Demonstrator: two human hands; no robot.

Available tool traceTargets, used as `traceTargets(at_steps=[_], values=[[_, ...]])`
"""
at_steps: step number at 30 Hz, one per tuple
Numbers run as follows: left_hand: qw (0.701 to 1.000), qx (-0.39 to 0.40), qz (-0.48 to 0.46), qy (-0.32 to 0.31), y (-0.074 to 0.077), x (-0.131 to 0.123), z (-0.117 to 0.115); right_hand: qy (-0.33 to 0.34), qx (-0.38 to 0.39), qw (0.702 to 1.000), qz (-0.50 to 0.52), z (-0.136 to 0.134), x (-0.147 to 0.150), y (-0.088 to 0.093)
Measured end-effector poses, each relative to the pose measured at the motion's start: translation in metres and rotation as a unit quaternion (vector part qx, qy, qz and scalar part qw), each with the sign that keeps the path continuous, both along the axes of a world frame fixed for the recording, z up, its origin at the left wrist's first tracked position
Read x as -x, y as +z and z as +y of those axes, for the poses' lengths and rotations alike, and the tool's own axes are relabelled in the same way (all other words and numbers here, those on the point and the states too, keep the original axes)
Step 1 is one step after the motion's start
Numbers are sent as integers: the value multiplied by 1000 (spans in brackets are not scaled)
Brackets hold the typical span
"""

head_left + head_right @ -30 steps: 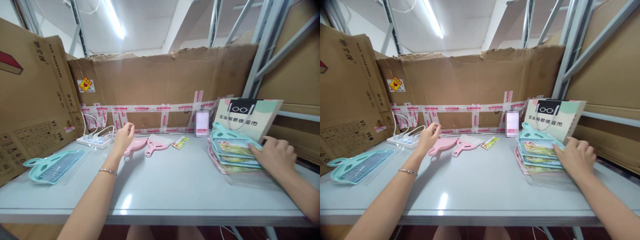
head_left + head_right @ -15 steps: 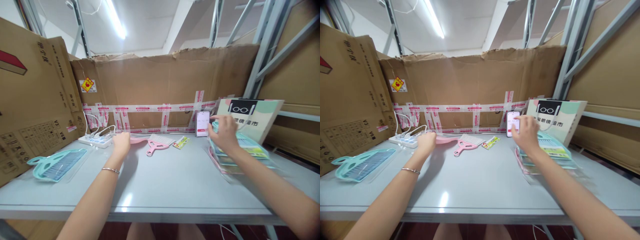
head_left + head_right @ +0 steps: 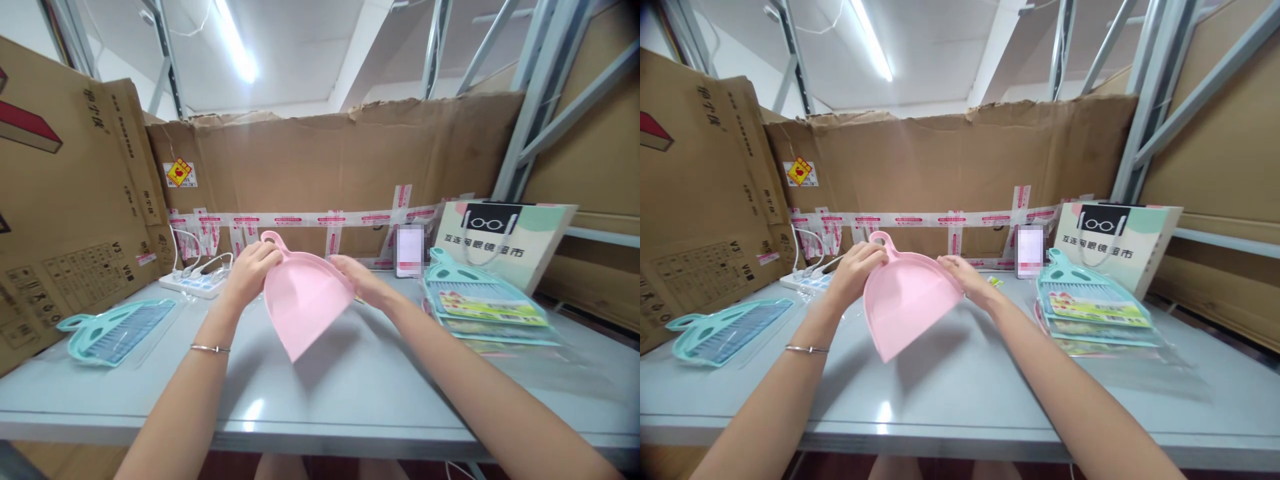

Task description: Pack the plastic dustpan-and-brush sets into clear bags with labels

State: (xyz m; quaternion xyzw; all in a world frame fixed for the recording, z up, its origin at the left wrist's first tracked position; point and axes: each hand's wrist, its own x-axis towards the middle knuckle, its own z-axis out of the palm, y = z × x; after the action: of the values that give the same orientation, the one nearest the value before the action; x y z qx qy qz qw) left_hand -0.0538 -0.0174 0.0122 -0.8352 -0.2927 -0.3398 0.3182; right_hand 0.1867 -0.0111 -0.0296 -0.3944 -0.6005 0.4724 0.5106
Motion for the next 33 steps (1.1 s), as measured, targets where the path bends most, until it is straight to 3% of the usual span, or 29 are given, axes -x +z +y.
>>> traceTargets(at_steps=[2, 3, 5, 8, 10, 12, 15, 16, 18, 20, 22, 24, 26, 30, 31, 33], values=[[997, 10, -31, -65, -3, -10, -3, 120, 74, 990, 14, -12, 0, -2], [994, 23, -65, -90, -5, -14, -3, 143, 88, 986, 20, -17, 0, -3], [973, 74, -179, -128, -9, -21, -3, 119, 79, 989, 49, -24, 2, -5], [890, 250, -346, -161, -13, -26, -1, 30, 33, 993, 109, -24, 6, -7], [826, 396, -363, -173, -15, -27, 0, 7, 19, 993, 120, -18, 10, -6], [783, 472, -370, -166, -15, -24, 3, 4, 16, 992, 122, -9, 10, -7], [761, 396, -500, -119, -14, -10, 16, -38, -15, 993, 110, 6, 5, -14], [752, 339, -558, -97, -13, -4, 22, -58, -44, 995, 62, 11, 2, -19], [727, 227, -644, -66, -13, 7, 33, -55, -128, 982, -128, 17, 1, -28], [719, 162, -674, -51, -15, 14, 40, 3, -214, 906, -365, 20, 5, -34], [736, 153, -658, -47, -17, 15, 42, 69, -259, 795, -544, 22, 16, -33], [759, 161, -629, -48, -20, 13, 41, 114, -252, 708, -650, 25, 32, -24], [772, 154, -616, -45, -22, 10, 38, 150, -221, 663, -700, 29, 47, -11], [774, 71, -629, -16, -20, 13, 36, 192, -206, 645, -711, 36, 64, 12], [772, 47, -634, -10, -20, 15, 35, 198, -213, 657, -696, 35, 63, 17], [769, 14, -639, -7, -18, 16, 34, 195, -239, 721, -621, 32, 58, 26]])
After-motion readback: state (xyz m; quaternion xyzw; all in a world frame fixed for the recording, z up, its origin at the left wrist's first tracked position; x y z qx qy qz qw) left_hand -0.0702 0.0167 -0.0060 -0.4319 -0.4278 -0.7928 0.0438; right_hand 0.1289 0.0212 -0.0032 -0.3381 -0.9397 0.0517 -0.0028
